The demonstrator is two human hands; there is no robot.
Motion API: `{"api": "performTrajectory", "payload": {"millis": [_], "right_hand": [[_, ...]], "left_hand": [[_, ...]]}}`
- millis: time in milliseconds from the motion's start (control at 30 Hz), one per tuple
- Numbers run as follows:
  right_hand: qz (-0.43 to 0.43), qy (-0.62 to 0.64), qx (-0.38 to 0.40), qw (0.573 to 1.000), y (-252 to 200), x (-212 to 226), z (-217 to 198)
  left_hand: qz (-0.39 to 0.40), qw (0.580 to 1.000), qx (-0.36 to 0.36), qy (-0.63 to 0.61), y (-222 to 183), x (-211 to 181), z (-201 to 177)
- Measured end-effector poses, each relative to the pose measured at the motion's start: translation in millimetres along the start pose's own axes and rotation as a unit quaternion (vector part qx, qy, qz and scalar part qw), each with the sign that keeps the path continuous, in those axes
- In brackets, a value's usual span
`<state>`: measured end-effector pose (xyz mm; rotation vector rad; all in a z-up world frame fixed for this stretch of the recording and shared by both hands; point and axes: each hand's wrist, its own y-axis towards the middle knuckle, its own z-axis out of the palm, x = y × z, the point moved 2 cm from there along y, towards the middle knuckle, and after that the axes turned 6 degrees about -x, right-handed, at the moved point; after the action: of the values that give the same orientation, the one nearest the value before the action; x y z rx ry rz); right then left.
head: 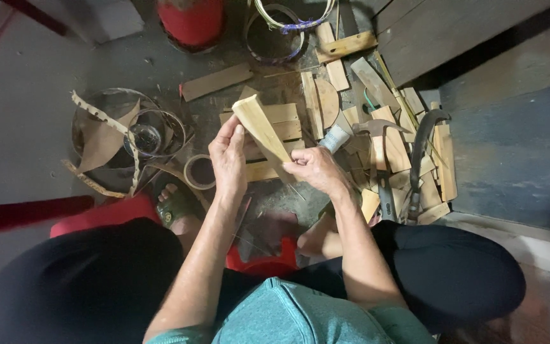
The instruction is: Sanding and shaping small wooden planks using sandpaper and a curved blade.
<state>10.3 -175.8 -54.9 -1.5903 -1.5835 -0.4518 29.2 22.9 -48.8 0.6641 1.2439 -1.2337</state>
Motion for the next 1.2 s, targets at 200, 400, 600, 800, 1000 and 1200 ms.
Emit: {"api": "performTrajectory", "payload": {"millis": [200,400,600,800,1000,1200], "right_hand": [[0.023,0.092,0.063,0.994,-1.8,2.5,-2.6],[0.047,0.301,0.157,0.939,-4.5,-7.2,-1.0],[0.062,0.389,0.201,0.897,2.9,-36.6,25.7],[0.073,0.381,0.115,0.915,0.0,-11.5,25.8],[0.064,0.249,0.086,0.963,22.0,-64.9,63.9],[0.088,0.263,0.004,0.961,31.1,-86.4,72.3]], "left_hand": [[-0.01,0.999,0.037,-0.026,6.5,5.4,-2.2],[-0.056,0.969,0.2,-0.137,11.2,17.6,-4.2],[-0.091,0.936,0.27,-0.207,-9.6,-37.8,14.9],[-0.028,0.957,0.283,-0.048,-15.5,-48.1,16.9],[0.003,0.975,0.219,0.027,-17.6,-38.6,27.4],[0.068,0.977,0.186,0.077,-18.2,-27.3,27.4]]}}
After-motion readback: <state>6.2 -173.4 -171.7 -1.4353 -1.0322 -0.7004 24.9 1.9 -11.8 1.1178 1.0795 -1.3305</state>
